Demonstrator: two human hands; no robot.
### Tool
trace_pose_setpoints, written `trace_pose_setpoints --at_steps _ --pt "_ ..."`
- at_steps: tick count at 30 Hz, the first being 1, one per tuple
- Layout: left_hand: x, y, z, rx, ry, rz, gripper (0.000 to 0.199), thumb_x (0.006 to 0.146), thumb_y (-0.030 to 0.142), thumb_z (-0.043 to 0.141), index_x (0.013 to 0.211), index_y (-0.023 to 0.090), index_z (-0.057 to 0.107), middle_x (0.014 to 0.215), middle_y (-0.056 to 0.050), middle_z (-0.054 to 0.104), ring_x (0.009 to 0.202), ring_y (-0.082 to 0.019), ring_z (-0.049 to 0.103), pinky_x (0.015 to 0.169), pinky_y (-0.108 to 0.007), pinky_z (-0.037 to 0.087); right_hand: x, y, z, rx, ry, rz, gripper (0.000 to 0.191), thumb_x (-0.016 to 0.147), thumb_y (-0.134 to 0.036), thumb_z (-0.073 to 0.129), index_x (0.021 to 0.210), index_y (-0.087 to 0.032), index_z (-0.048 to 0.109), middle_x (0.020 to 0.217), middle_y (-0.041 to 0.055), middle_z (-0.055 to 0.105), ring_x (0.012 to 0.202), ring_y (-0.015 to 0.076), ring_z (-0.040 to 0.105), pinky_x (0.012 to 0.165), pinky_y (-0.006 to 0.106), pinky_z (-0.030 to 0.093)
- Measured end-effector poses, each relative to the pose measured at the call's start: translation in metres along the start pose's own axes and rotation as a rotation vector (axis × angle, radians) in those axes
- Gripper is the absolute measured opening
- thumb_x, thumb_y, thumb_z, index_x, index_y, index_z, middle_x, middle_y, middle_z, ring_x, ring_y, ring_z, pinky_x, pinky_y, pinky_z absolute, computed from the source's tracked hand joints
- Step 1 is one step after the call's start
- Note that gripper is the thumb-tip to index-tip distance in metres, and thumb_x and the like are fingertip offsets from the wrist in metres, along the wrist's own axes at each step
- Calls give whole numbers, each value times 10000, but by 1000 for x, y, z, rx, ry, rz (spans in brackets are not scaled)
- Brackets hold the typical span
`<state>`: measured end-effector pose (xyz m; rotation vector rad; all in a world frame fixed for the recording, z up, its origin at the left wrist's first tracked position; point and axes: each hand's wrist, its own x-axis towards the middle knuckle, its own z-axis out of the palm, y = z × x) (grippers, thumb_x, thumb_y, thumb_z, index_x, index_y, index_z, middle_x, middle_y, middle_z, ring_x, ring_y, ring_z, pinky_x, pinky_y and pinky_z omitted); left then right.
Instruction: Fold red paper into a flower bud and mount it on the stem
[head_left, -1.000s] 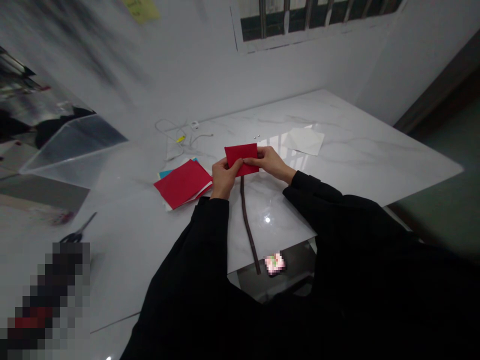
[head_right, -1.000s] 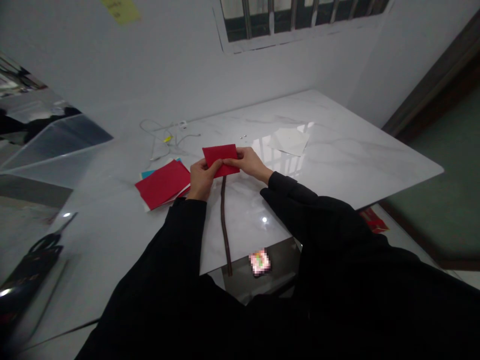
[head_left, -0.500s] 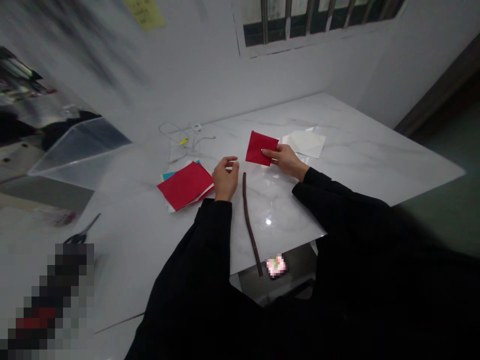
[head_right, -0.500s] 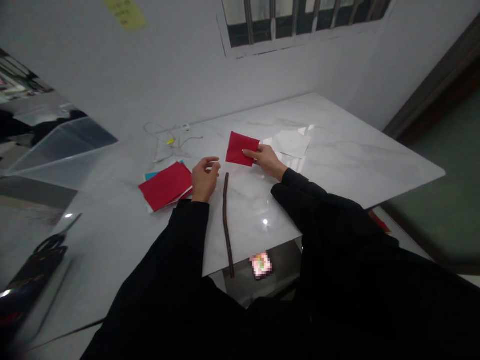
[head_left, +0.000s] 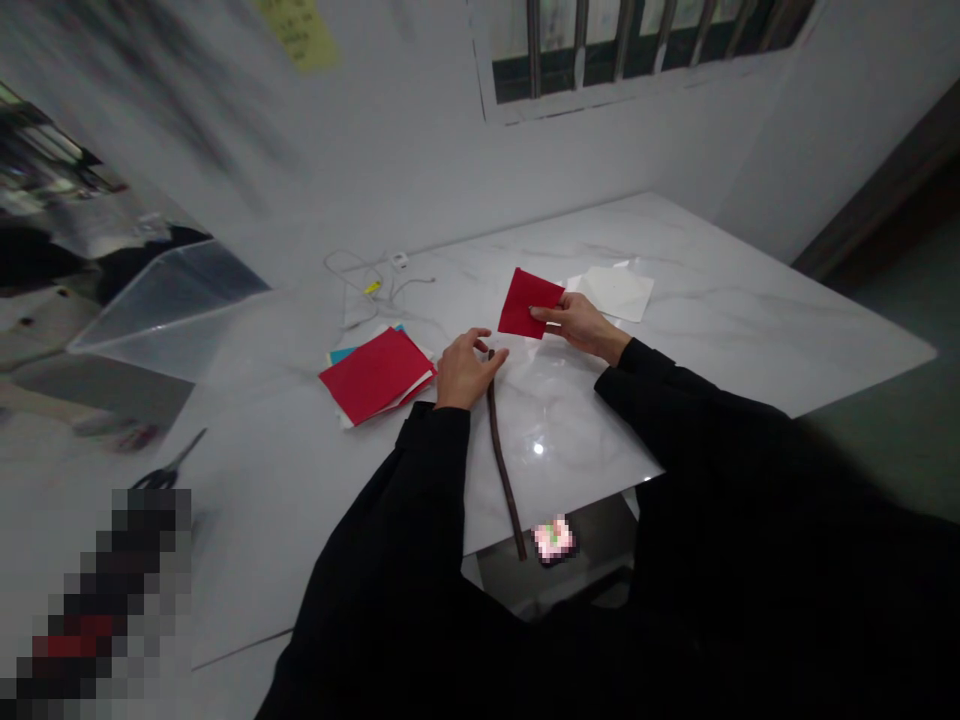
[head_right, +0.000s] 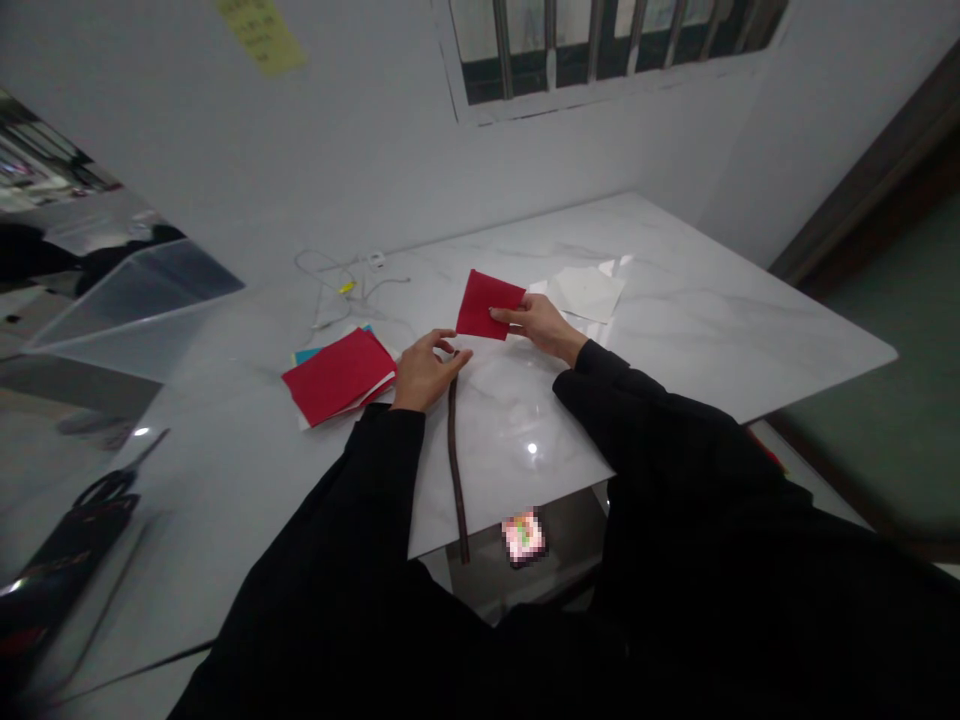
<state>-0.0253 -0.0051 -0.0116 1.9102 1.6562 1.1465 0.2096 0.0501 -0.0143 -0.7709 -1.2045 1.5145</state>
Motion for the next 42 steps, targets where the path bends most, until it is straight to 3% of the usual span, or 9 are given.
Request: trace_pose_setpoints --at_steps 6,11,15,19,23,27,33,38,42 --pt "-3 13 -8 215 -146 -82 382 867 398 811 1220 265 749 1048 -54 804 908 -259 741 875 -353 516 -2 -3 -2 -288 -264 2 369 686 -384 950 925 -146 799 906 79 812 856 209 737 864 385 619" --pt "-4 17 -11 252 -157 -103 391 866 313 796 1248 256 738 1072 -45 817 903 -246 752 869 -347 519 -2 -6 -2 -496 -358 -80 251 737 -370 897 886 -183 822 866 46 786 848 189 716 850 357 580" --pt "0 14 -11 67 -125 -144 341 830 230 776 1171 235 757 1023 -47 806 816 -214 750 811 -336 533 -1 -7 -1 -549 -391 -134 221 771 -379 864 883 -193 822 837 33 771 811 179 705 842 360 575" --pt "3 14 -10 -318 -101 -227 307 785 270 793 1082 199 759 1047 -66 784 751 -185 744 745 -317 558 -2 -9 0 -578 -420 -181 245 797 -414 860 894 -193 817 873 42 785 823 180 713 853 365 577" --pt "3 17 -13 -613 -155 -303 375 709 319 865 1027 156 752 1021 -76 768 738 -161 718 759 -317 579 -3 -10 2 -630 -426 -258 253 832 -442 845 916 -205 820 944 54 799 896 195 733 898 372 570" --pt "2 22 -17 -762 -240 -367 374 707 253 854 1058 151 772 1059 -86 773 821 -160 717 873 -355 595 -5 -11 4 -676 -401 -336 218 863 -429 824 920 -219 822 987 53 797 925 197 729 899 364 556" --pt "-1 29 -20 -812 -319 -345 357 732 221 857 1077 156 794 1137 -104 771 940 -172 700 905 -344 565 -7 -18 6 -776 -338 -443 182 883 -428 835 936 -254 840 921 38 797 915 209 694 900 376 525" --pt "-3 34 -23 -805 -352 -334 381 712 236 888 1070 161 780 1138 -98 762 886 -159 680 807 -311 549 -11 -24 8 -803 -278 -516 209 888 -479 850 911 -271 850 904 46 778 965 232 664 925 395 509" --pt "-3 37 -24 -818 -392 -329 361 692 249 911 1012 152 773 1005 -66 766 811 -140 670 813 -317 554 -14 -27 10 -788 -264 -561 248 903 -522 834 887 -275 850 897 49 774 994 242 652 930 402 507"
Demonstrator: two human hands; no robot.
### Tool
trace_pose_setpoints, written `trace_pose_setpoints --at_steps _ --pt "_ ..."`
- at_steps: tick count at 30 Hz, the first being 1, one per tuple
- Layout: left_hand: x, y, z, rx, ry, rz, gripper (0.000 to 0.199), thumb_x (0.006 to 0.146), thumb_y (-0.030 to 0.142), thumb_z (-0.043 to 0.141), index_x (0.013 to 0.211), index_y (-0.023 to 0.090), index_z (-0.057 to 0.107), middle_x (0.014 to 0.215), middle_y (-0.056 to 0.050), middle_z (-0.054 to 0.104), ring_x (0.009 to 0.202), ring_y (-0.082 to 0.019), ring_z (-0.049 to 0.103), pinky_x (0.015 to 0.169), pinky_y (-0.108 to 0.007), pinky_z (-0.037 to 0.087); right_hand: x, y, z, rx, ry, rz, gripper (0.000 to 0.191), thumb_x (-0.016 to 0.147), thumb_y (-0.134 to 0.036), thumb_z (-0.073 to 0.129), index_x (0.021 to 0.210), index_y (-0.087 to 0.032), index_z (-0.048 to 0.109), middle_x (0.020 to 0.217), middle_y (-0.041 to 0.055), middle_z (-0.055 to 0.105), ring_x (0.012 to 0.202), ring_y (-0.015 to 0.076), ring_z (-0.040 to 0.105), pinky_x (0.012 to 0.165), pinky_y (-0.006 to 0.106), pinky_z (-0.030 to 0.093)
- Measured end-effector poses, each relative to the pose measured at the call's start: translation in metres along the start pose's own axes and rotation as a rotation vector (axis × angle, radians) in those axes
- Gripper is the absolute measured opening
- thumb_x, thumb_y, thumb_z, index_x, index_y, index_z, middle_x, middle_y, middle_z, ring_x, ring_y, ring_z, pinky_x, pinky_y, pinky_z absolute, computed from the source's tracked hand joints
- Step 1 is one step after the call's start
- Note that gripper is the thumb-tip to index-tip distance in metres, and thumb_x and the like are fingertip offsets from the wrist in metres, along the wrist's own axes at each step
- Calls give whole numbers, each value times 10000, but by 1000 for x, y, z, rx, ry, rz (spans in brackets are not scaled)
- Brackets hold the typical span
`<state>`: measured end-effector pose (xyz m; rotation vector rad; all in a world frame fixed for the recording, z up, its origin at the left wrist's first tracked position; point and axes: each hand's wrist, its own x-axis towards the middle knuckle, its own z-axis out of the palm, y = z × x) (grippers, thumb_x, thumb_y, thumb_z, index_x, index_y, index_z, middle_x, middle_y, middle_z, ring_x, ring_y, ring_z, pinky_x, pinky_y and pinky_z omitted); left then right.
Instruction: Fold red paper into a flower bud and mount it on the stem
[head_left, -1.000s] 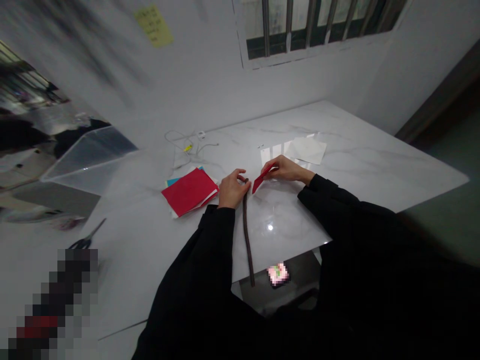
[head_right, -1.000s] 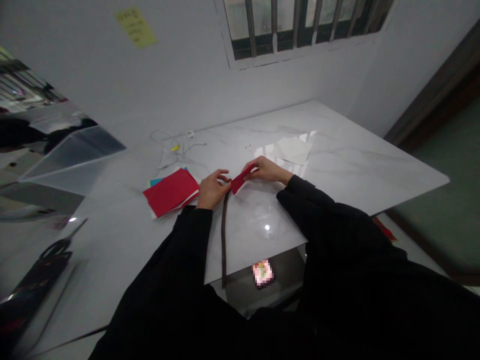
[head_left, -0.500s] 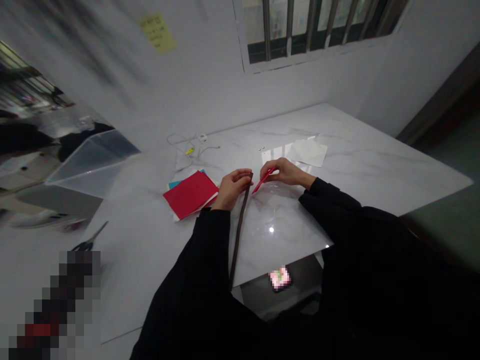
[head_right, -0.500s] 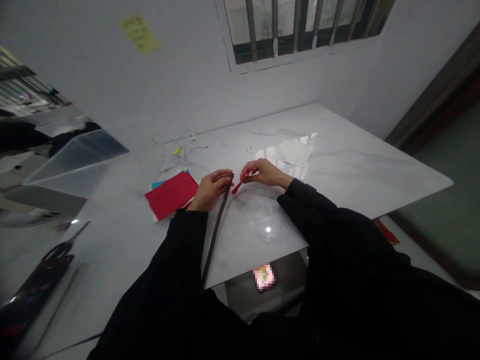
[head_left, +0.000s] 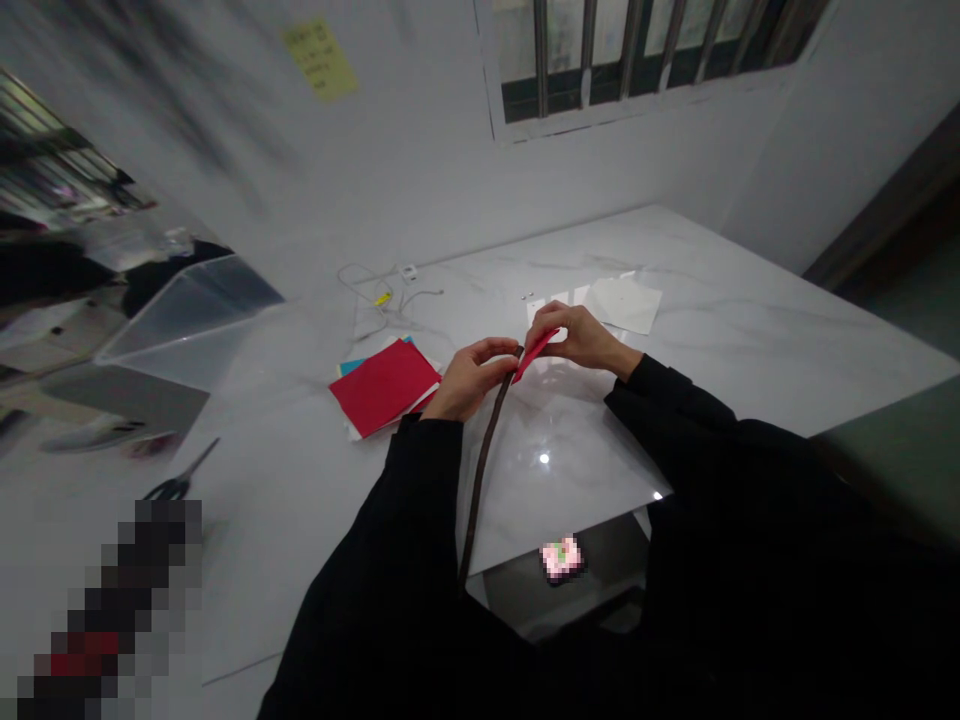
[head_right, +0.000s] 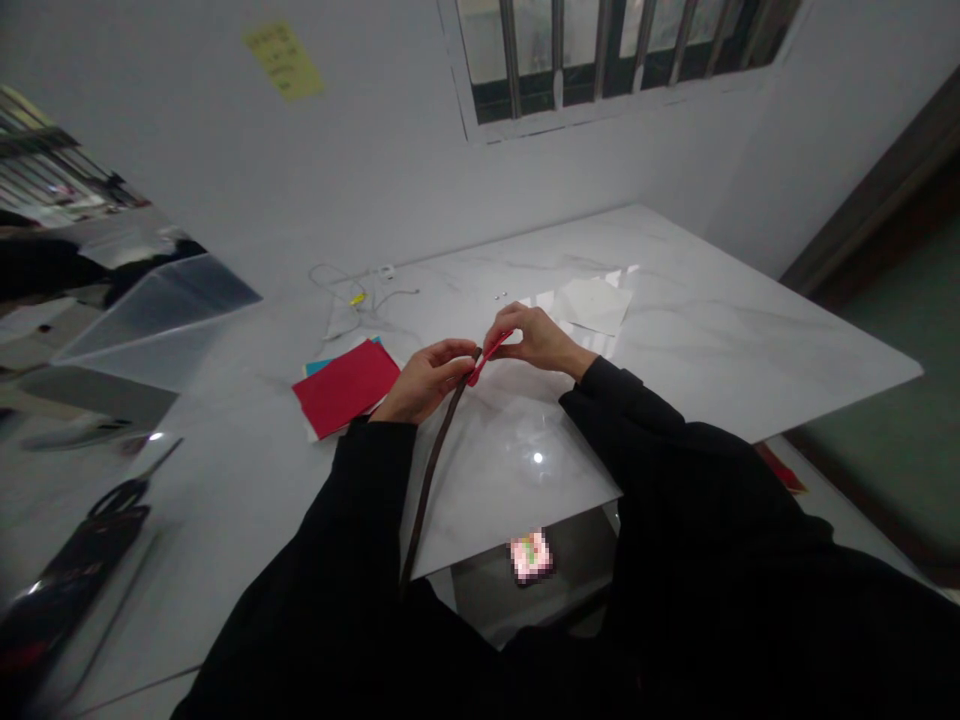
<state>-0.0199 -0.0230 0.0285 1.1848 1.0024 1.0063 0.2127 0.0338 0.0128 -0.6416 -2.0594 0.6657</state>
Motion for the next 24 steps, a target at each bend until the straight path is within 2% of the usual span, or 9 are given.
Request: trace_pose_setpoints --at_steps 4,7,12,16,20,24 --pt "-1 1 2 0 -20 -22 325 695 255 911 971 145 779 859 -39 752 747 -128 657 792 -307 542 1 -3 -1 -6 -8 17 268 890 -543 843 873 -276 846 895 50 778 989 246 647 920 405 505" --pt "-1 1 2 7 -12 -28 329 686 267 917 963 142 790 836 -41 754 746 -134 657 777 -302 534 1 -6 -2 -8 -23 39 265 878 -534 854 875 -269 847 895 55 776 987 247 650 913 400 508" --pt "0 -1 1 24 -7 -6 343 676 321 934 943 146 809 878 -59 771 746 -147 663 775 -313 537 2 -9 -3 52 -50 105 292 838 -536 869 854 -246 830 874 50 782 918 231 687 914 400 532" --pt "2 -3 0 30 -32 -2 338 703 374 934 919 146 809 901 -83 784 821 -179 706 841 -340 552 2 -6 -1 255 -102 220 347 775 -499 897 872 -186 784 862 59 787 821 219 716 838 395 588" --pt "5 -7 0 7 -68 0 337 724 388 924 941 158 811 954 -99 803 914 -215 739 923 -388 566 2 0 2 360 -98 276 367 748 -432 912 941 -159 759 914 73 788 839 217 726 833 394 616" --pt "7 -11 -3 -36 -62 1 346 726 372 929 978 168 806 1011 -94 807 928 -203 740 923 -369 569 2 3 3 390 -100 275 341 754 -413 914 916 -163 748 891 64 773 837 216 724 845 398 613"
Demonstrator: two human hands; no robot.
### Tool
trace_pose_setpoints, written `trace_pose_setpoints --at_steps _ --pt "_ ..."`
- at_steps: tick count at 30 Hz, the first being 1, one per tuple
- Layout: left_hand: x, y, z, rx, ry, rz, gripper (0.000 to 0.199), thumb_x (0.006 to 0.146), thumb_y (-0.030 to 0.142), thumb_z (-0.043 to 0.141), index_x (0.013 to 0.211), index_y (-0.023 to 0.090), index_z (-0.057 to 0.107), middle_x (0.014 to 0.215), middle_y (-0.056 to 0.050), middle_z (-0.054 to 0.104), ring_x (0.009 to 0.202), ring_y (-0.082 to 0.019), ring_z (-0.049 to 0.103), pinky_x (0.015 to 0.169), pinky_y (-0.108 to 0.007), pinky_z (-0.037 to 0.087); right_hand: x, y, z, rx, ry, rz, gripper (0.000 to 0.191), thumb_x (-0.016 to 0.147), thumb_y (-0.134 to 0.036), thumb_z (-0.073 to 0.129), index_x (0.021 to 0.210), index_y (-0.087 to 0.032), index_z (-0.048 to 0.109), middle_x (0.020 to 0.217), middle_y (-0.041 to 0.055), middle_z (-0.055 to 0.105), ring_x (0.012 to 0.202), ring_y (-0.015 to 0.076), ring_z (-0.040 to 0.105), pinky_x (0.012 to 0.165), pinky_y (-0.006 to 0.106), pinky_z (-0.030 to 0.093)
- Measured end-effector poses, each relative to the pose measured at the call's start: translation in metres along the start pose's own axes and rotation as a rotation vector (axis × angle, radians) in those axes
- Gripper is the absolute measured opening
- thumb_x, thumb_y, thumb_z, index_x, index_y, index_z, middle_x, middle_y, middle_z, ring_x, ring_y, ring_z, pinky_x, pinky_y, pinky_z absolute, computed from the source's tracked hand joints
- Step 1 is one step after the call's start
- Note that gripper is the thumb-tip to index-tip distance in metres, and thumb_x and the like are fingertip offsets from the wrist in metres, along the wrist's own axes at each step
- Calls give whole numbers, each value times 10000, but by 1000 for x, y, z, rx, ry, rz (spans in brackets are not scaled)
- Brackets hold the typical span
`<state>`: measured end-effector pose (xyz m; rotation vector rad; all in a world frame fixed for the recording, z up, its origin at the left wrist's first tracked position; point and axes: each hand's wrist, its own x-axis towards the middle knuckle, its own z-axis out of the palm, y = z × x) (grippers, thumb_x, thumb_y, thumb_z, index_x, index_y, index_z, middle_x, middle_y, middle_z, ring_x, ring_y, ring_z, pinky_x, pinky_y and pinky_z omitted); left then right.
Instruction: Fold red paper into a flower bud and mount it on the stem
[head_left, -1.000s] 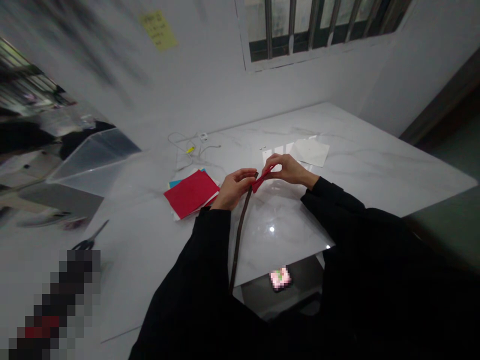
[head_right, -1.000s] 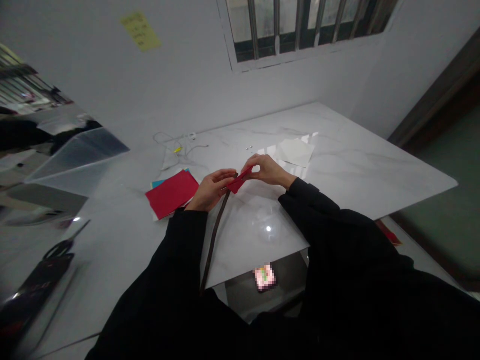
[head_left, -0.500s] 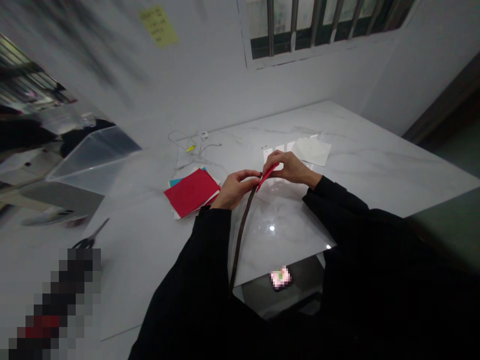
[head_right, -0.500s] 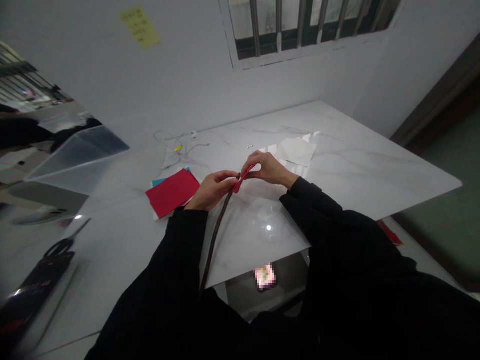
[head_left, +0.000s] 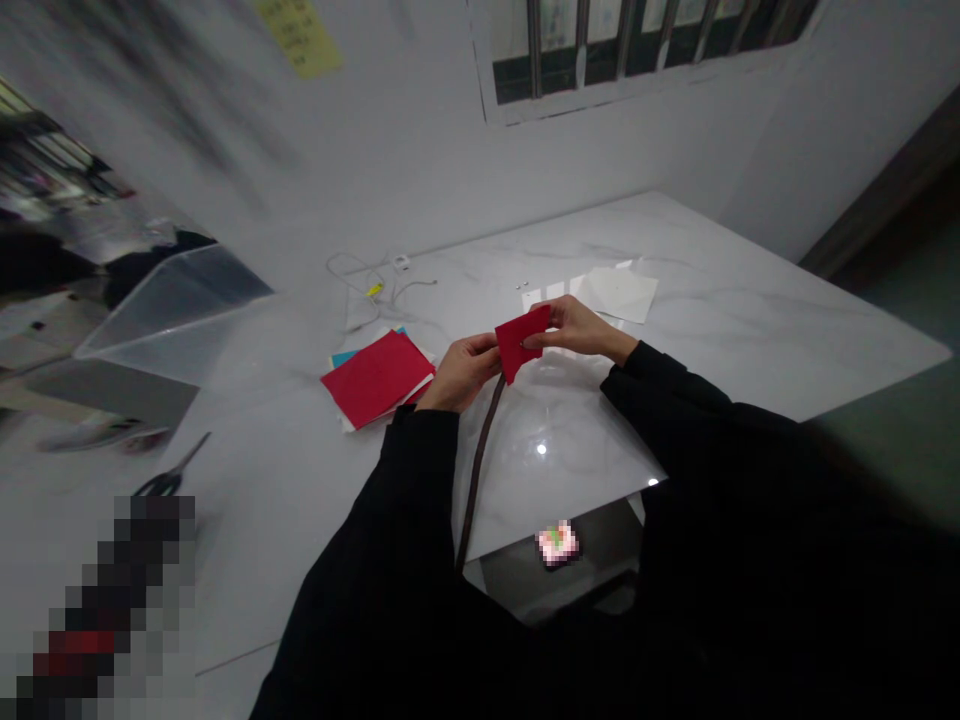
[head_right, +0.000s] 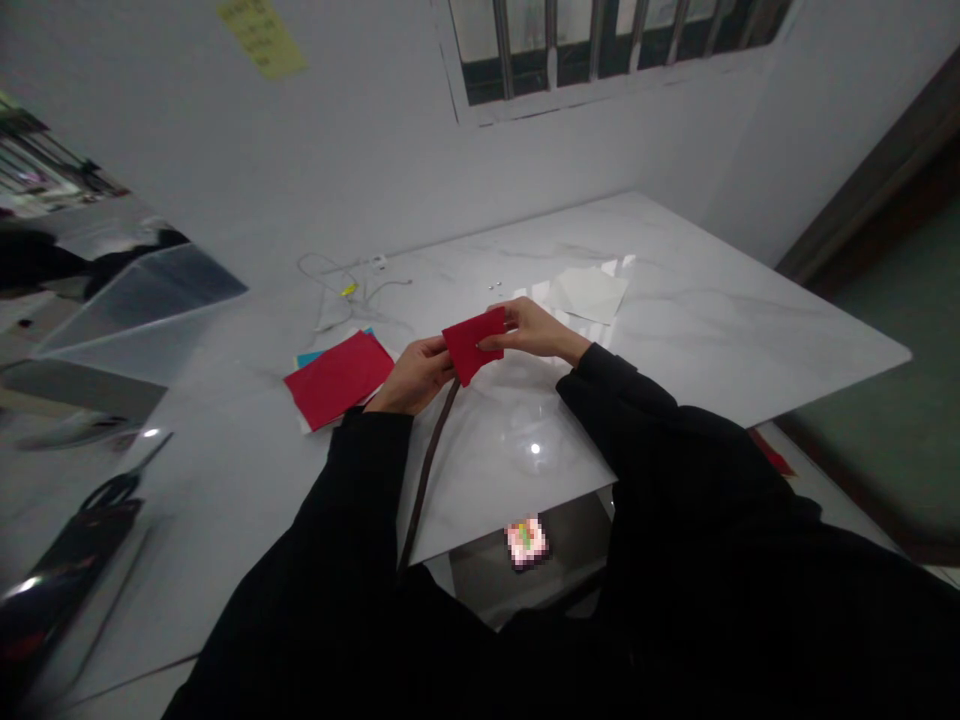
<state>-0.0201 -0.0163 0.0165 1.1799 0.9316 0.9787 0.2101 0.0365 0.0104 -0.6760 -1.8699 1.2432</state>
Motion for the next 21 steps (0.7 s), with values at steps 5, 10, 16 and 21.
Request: trace_pose_setpoints --at_steps 5,10,16,21 --pt "0 2 -3 -63 33 14 373 692 339 960 976 168 789 969 -60 780 847 -153 707 842 -312 562 0 -3 -2 -90 30 -76 333 773 -458 911 892 -175 784 873 64 774 850 216 712 880 403 574" --pt "-3 6 -1 -55 57 -7 314 698 271 932 963 174 796 986 -47 779 853 -140 691 864 -309 560 -1 -8 -3 -281 78 -188 275 809 -502 895 853 -242 817 939 52 790 947 231 694 997 426 510" --pt "-3 6 -1 -58 49 -16 316 697 267 927 967 167 797 978 -52 780 845 -144 692 882 -327 562 -1 -11 -2 -277 96 -241 315 822 -574 880 845 -267 815 965 51 796 977 250 690 1059 461 477" --pt "-2 6 -1 -43 48 -18 312 708 269 918 977 166 797 988 -56 781 844 -143 692 887 -333 565 -2 -17 -1 -300 78 -195 349 836 -614 854 837 -267 809 926 48 788 967 252 675 1029 455 486"
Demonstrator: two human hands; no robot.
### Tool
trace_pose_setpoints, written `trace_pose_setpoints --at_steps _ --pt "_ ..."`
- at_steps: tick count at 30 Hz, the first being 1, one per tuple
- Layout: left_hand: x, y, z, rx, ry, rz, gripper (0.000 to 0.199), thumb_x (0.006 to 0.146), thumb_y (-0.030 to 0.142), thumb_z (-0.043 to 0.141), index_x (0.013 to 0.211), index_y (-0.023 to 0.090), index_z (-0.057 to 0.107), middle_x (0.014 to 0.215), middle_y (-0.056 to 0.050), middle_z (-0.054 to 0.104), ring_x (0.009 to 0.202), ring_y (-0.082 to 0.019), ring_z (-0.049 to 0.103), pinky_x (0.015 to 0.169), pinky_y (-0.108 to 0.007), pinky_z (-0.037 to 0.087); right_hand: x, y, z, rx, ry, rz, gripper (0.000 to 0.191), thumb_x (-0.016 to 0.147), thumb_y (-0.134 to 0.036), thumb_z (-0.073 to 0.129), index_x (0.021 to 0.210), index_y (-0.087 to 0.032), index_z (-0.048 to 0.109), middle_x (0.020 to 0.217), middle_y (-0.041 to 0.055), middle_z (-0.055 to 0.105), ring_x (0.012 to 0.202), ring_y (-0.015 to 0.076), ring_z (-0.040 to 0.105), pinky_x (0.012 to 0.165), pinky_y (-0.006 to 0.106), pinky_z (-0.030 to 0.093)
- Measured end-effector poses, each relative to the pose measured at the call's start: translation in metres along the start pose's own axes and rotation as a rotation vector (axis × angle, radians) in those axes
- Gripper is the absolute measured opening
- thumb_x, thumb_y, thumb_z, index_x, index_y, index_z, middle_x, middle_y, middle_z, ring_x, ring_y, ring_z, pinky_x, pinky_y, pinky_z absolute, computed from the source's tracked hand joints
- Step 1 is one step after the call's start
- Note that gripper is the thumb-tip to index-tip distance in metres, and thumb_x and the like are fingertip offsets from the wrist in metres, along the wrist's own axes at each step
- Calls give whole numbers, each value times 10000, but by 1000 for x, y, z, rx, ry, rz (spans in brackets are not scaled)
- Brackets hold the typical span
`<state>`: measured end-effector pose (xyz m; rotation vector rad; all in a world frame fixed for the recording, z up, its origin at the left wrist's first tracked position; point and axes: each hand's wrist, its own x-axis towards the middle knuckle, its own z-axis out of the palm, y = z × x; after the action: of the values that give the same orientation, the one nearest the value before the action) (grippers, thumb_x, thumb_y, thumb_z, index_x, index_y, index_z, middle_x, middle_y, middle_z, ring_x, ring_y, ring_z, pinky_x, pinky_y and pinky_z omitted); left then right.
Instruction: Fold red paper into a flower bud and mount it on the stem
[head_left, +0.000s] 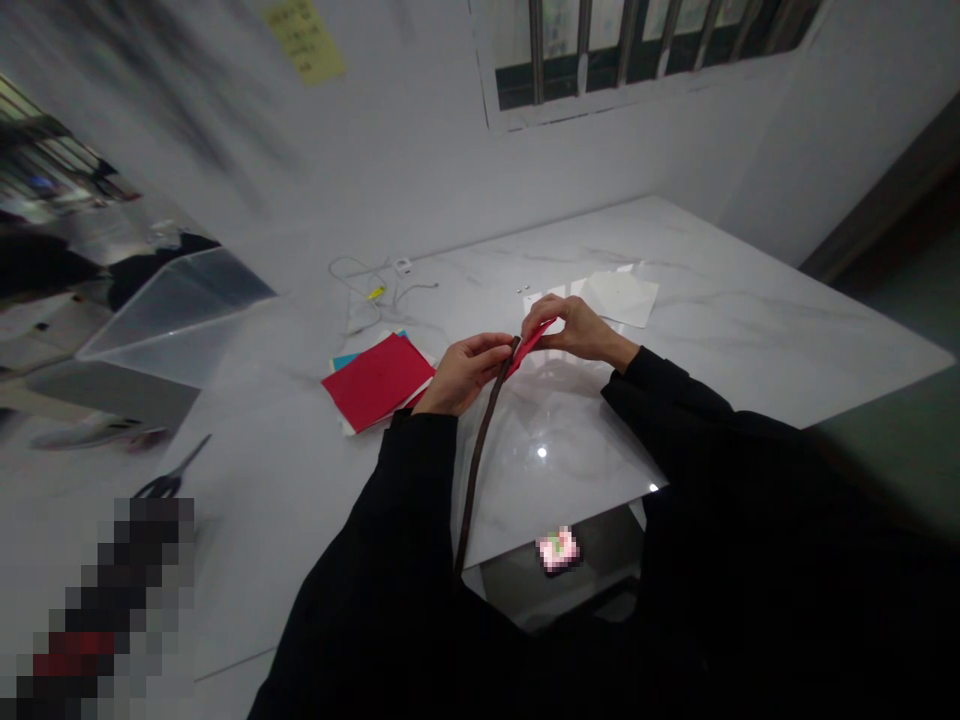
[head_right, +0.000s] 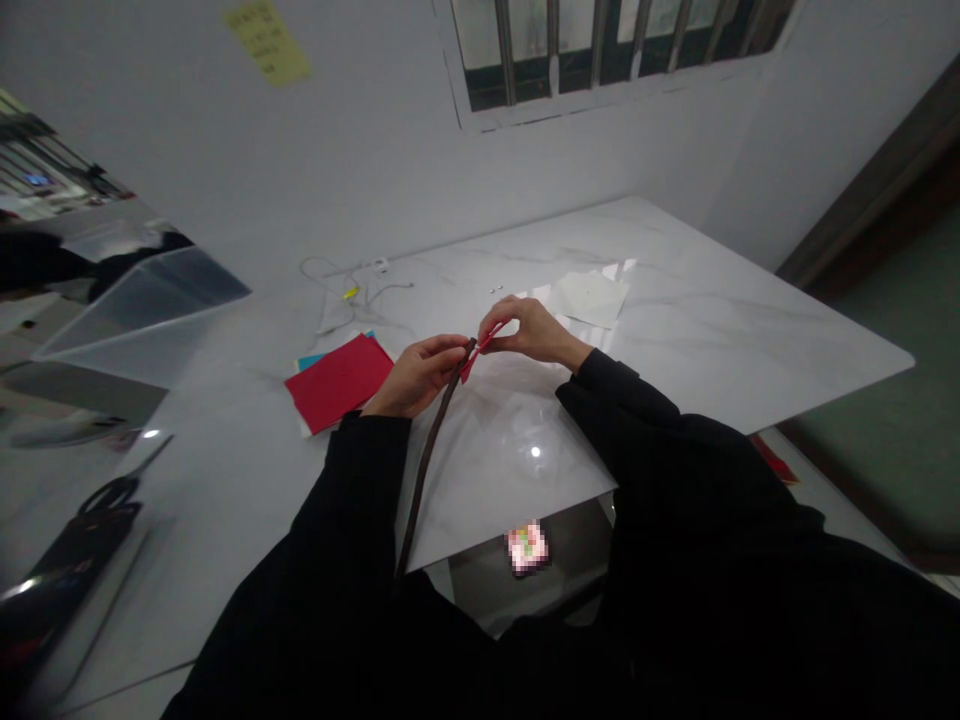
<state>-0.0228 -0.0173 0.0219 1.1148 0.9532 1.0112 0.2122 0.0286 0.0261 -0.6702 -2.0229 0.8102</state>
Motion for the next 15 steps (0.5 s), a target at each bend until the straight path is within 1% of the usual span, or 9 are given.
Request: trace_pose_setpoints --at_steps 5,9,15 --pt "-1 1 0 -8 5 11 324 689 272 935 965 168 802 980 -51 783 852 -145 693 860 -317 565 0 -2 0 -5 -9 -7 345 855 -603 839 845 -260 813 888 48 783 935 244 669 975 435 498" --pt "-1 1 0 -5 -2 4 335 690 293 942 969 167 808 958 -54 777 828 -144 684 837 -316 558 0 1 1 -16 0 16 361 844 -614 840 838 -254 809 880 50 778 929 243 672 944 422 510" --pt "1 0 0 -22 -7 17 362 668 306 966 963 165 812 996 -67 783 869 -154 706 890 -336 565 0 4 1 -12 6 27 323 839 -562 853 854 -242 815 881 48 771 920 229 682 935 402 520"
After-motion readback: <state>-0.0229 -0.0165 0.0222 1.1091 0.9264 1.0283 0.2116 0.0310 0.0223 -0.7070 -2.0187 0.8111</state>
